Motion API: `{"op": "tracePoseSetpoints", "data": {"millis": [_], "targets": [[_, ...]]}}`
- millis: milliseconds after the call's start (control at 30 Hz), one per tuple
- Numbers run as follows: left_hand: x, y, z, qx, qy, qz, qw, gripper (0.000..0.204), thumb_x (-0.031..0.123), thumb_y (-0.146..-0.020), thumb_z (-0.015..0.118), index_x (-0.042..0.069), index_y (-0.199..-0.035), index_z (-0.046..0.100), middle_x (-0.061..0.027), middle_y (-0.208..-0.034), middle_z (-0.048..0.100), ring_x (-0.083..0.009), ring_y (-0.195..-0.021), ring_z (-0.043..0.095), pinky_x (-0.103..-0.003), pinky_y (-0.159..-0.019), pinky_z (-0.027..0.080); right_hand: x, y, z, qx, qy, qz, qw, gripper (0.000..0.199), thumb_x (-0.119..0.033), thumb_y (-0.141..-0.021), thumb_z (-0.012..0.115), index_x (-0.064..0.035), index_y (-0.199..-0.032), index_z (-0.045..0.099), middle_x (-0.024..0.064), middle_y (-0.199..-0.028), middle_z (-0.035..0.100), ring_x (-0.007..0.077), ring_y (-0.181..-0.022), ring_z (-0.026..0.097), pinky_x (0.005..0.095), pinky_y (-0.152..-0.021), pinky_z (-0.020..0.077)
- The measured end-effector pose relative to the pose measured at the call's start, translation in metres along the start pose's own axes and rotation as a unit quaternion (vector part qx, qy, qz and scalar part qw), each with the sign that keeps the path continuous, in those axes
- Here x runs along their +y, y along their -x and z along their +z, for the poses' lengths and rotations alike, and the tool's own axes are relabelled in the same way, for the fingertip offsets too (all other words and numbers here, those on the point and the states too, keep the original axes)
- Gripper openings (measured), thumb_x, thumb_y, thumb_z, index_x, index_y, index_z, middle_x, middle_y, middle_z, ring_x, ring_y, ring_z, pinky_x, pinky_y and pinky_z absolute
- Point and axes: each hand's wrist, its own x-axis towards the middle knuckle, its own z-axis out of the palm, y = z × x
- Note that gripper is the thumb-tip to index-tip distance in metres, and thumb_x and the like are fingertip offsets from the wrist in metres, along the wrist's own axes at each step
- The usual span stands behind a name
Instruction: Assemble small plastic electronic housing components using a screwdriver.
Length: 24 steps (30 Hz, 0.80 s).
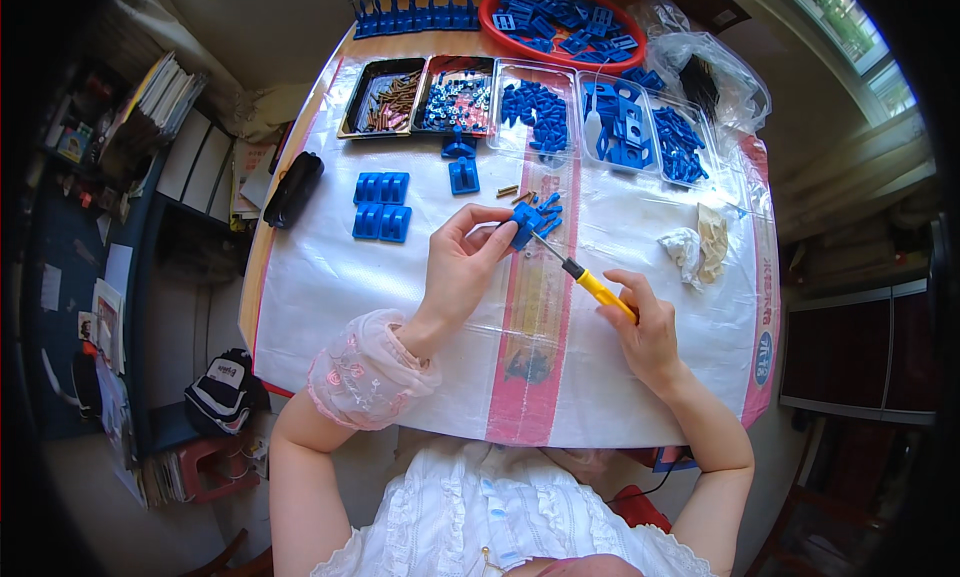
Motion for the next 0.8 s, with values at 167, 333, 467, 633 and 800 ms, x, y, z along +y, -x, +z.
{"op": "tracePoseSetpoints", "data": {"millis": [167,333,467,633,800], "targets": [[-0.001,0.0,0.001,0.001,0.001,0.003,1.0,0.019,0.007,-0.099,0.065,-0.002,-0.115,0.062,-0.0105,-0.112,0.07,-0.0154,-0.105,0.069,-0.028,-0.094,0.058,0.004,0.006,0.008,-0.002,-0.013,-0.023,1.0,0.045,-0.012,-0.08,0.087,-0.0056,-0.11,0.054,0.0069,-0.06,0.054,0.0142,-0.048,0.046,0.0298,-0.047,0.0351],[0.0,0.0,0.0,-0.002,0.001,0.003,1.0,0.019,0.007,-0.099,0.065,-0.002,-0.115,0.062,-0.0108,-0.112,0.07,-0.0158,-0.105,0.069,-0.029,-0.095,0.058,0.004,0.003,0.007,0.039,0.013,-0.051,0.998,0.031,-0.015,-0.082,0.084,-0.004,-0.097,0.059,0.0103,-0.065,0.061,0.0219,-0.051,0.059,0.0327,-0.048,0.0442],[0.001,0.0,0.001,-0.003,0.003,0.003,1.0,0.019,0.007,-0.099,0.065,-0.002,-0.115,0.062,-0.011,-0.112,0.07,-0.0161,-0.105,0.069,-0.029,-0.095,0.058,0.003,0.0,0.0,0.026,0.057,-0.069,0.996,0.024,-0.017,-0.086,0.08,-0.0019,-0.098,0.066,0.0117,-0.069,0.064,0.0258,-0.055,0.064,0.0359,-0.051,0.0482],[0.001,0.0,0.001,0.0,-0.002,0.002,1.0,0.019,0.006,-0.099,0.065,-0.002,-0.115,0.061,-0.011,-0.112,0.07,-0.0161,-0.105,0.069,-0.029,-0.094,0.058,0.005,-0.001,0.001,0.021,0.033,-0.044,0.998,0.026,-0.016,-0.091,0.074,-0.0026,-0.111,0.066,0.014,-0.074,0.068,0.028,-0.058,0.065,0.037,-0.052,0.0485],[0.001,0.0,0.001,0.001,0.002,0.001,1.0,0.019,0.006,-0.099,0.065,-0.002,-0.115,0.061,-0.0109,-0.113,0.07,-0.0157,-0.105,0.069,-0.029,-0.094,0.058,0.003,0.0,0.001,0.006,0.013,-0.008,1.0,0.037,-0.014,-0.09,0.075,-0.0056,-0.123,0.059,0.0168,-0.075,0.067,0.0316,-0.059,0.065,0.0382,-0.053,0.0491]]}}
